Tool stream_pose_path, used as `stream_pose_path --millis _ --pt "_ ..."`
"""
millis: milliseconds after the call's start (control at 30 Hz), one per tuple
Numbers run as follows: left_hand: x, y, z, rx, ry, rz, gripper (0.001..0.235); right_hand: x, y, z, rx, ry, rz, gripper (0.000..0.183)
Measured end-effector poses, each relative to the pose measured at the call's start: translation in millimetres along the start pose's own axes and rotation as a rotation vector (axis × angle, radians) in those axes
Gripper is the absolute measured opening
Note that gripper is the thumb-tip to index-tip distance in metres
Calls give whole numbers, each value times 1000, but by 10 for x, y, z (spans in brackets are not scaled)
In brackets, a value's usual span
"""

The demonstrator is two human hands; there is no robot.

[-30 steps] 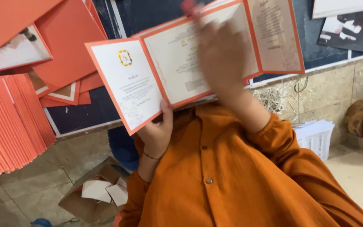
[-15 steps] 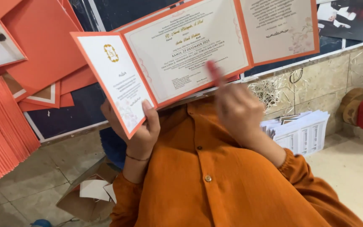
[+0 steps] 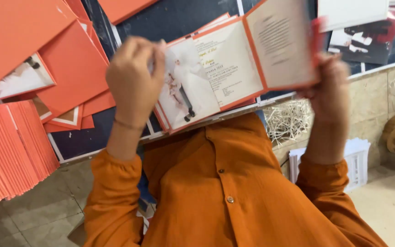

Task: The person sits on the floor and uses a red stapler to fasten the edges of a stack of orange wedding invitation cards. They repeatedly pick up a card, align it, and apply the stapler to the top edge before placing it back on the pile.

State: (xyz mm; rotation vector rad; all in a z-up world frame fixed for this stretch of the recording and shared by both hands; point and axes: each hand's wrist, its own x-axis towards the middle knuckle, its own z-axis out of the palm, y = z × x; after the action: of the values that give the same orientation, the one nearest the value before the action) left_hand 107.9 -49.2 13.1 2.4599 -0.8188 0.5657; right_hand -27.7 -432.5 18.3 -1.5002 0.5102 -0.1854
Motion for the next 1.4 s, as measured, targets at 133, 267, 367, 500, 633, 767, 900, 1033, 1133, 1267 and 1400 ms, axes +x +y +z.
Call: stream_pose_path --millis 133,267,367,500,633,767,900,1033,1133,1267,1400 --pt "437 -679 518 166 2 -13 20 -212 -231 848 -372 -667 -199 24" --pt "736 -958 595 213 -121 245 64 -413 -305 1077 -483 -787 -373 27" --pt "654 -1191 689 239 -232 314 65 -326 -231 672 -459 -710 -426 48" --pt "686 -1138 406 303 -70 450 22 192 -159 -66 -638 -387 -544 8" --pt "720 -1142 375 209 -243 342 45 726 -41 -739 -1305 12 -743 32" --pt "601 -1296 508 237 -247 332 65 1049 -11 -1043 -1519 -123 -840 56" --pt "624 -1188 365 230 -200 419 47 1115 -22 -1081 -1795 2 -1079 37" --pt "785 -981 -129 348 79 435 9 1093 25 -967 -2073 7 -1170 16" --pt "761 -583 -739 375 164 318 25 1215 231 -1193 -2004 97 -1175 18" --pt "572 105 -1339 -65 104 -58 26 1370 67 -1450 -1838 375 -1194 69" --pt "604 190 -1095 -174 -53 15 30 1457 329 -2020 -1636 469 -758 33"
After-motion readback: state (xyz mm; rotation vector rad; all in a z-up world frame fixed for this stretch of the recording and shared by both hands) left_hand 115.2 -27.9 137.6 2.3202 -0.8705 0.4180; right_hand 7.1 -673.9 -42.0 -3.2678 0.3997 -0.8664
